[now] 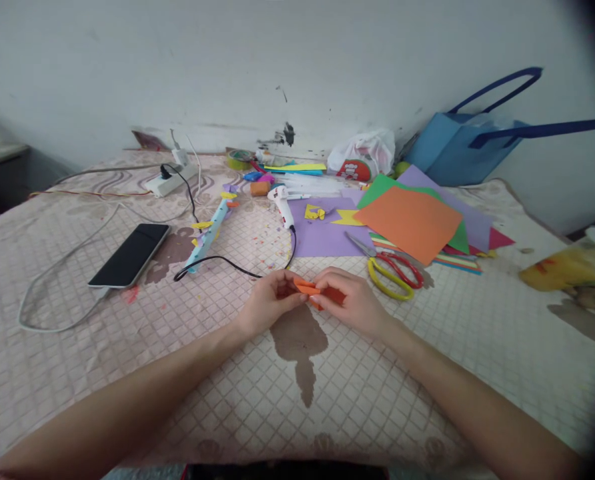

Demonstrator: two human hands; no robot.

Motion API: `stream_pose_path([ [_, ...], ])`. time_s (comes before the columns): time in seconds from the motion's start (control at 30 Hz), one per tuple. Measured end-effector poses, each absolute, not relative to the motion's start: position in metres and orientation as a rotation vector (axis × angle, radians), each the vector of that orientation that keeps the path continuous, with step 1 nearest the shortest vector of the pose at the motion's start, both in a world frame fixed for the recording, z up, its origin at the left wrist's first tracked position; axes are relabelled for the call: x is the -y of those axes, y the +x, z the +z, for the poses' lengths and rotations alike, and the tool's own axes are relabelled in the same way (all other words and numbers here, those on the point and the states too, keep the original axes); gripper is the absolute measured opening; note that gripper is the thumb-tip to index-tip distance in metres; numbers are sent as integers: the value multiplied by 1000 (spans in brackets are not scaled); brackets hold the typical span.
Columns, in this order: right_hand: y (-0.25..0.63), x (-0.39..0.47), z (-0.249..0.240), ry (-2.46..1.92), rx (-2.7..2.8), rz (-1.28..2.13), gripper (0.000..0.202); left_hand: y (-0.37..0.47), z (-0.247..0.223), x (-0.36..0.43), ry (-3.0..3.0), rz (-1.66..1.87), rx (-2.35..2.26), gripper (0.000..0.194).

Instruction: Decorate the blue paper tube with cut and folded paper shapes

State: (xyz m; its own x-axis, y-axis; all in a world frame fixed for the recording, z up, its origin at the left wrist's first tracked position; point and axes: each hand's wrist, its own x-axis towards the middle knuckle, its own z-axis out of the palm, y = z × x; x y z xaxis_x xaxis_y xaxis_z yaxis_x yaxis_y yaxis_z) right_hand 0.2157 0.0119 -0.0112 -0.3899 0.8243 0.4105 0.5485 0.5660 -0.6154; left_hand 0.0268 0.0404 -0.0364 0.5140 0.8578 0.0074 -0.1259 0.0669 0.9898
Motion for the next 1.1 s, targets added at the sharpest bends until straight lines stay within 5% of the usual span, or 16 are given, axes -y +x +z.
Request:
stream_pose_path([
  [1.1,217,-5,4,-1291,2134,627,14,28,-30,-35,1391,799,-929,28],
])
